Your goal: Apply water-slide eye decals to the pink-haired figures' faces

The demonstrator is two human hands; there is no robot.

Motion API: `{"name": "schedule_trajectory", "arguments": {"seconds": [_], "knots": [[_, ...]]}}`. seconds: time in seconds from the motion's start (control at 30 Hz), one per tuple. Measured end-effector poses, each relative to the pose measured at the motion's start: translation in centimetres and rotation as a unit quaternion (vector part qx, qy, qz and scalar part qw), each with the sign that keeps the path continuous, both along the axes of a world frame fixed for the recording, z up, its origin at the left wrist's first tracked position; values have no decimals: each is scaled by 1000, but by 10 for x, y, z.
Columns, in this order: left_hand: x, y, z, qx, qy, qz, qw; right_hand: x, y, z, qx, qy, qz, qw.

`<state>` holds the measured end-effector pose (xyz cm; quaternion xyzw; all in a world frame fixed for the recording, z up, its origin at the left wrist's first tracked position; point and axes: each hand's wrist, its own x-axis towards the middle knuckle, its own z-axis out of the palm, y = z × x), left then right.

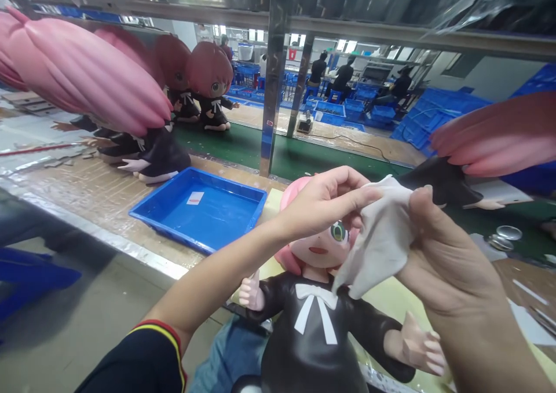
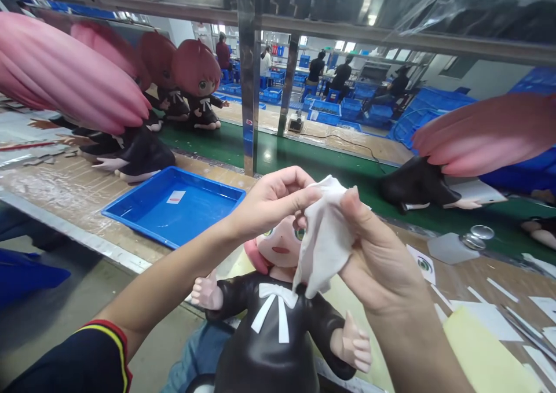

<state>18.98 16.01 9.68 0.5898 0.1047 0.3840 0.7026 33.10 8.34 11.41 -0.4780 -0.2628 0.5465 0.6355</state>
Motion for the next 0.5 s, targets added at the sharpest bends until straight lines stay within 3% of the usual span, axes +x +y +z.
{"name": "schedule_trajectory", "arguments": {"seconds": [0.1,0.23,0.4,0.5], "knots": [[2,-5,1,18,-19,33,999,-9,-2,4,14,54,-22,998],[6,-10,-3,134,-20,132,982,-16,-5,4,83,51,-15,995],[8,-10,-6,350,25,259,900,-25,3,-2,153,-35,-19,987],[4,-12,-2,417,75,280,861,-26,9,3,194,-57,-64,977]]}}
